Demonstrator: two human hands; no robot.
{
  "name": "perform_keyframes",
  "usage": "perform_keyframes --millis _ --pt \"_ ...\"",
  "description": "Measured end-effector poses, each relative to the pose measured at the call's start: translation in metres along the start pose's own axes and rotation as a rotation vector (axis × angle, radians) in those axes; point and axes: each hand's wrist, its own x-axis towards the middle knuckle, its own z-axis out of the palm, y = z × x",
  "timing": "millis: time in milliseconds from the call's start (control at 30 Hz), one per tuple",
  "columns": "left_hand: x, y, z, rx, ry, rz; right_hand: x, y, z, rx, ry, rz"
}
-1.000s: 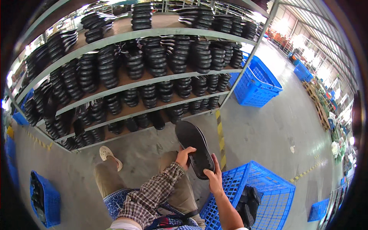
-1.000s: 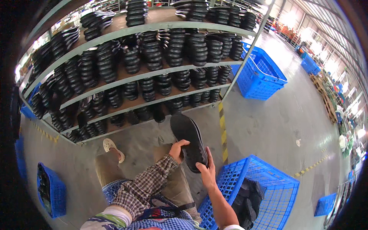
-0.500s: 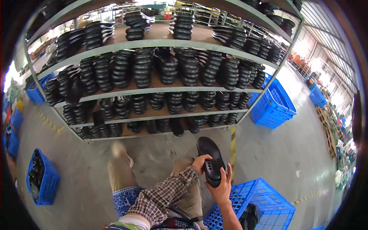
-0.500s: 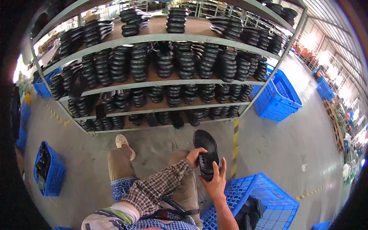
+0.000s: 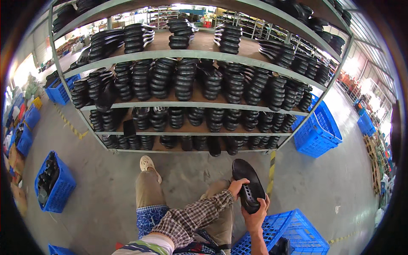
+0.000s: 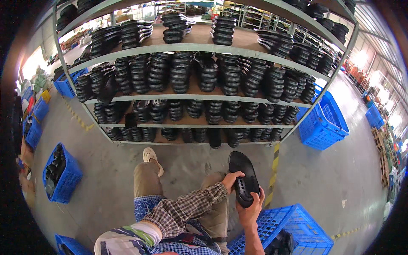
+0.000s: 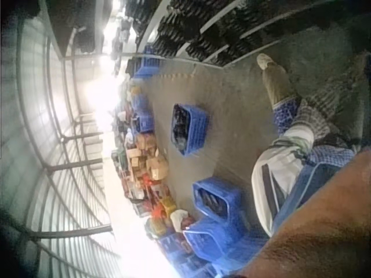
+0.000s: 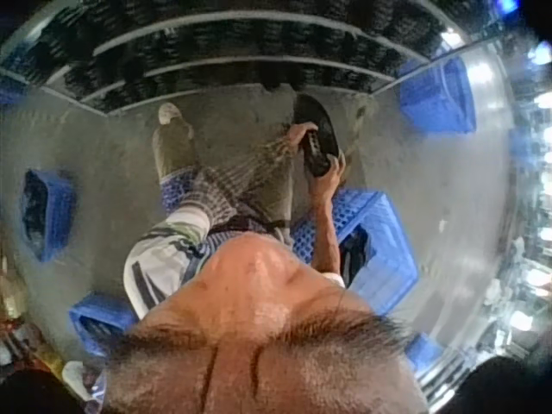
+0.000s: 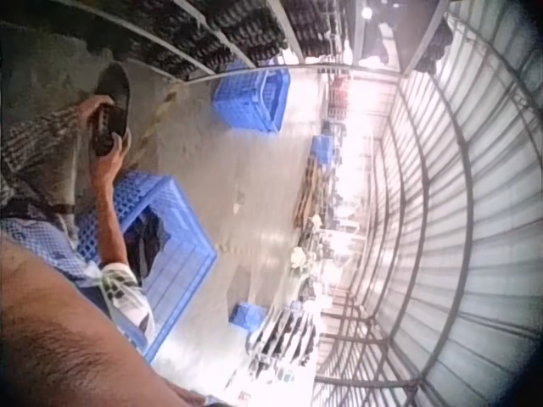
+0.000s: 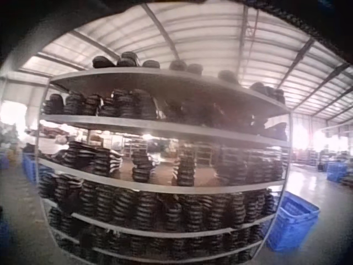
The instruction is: The person takes shoe soles from a blue crate, turns them over by hand, and stacks them onto a shelf rack and arranges soles inside the crate.
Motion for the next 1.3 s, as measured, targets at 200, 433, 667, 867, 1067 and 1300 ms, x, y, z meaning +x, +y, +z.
perform_keyframes --millis 200,433,667,867,1067,1300 --pt "-0.013 0.010 0.009 0.030 -0.019 0.075 0.012 -0.003 -0.007 -0.014 0.026 -0.036" --pt "-0.049 0.057 0.062 0.160 -0.382 -0.027 0.046 0.002 -0.051 0.002 0.192 -0.004" --pt "-0.026 0.101 0.160 0.262 -0.771 0.098 0.130 -0.014 -0.125 -0.038 0.396 -0.113" --pt "-0.012 0.132 0.215 0.174 -0.697 0.054 0.195 -0.037 -0.152 -0.212 0.268 -0.193" --pt "0.007 0.108 0.206 -0.209 -0.633 0.137 0.171 -0.035 -0.119 -0.099 0.203 -0.197" --pt "0.021 0.106 0.187 -0.298 -0.499 0.236 0.179 -0.027 -0.105 -0.244 0.121 -0.275"
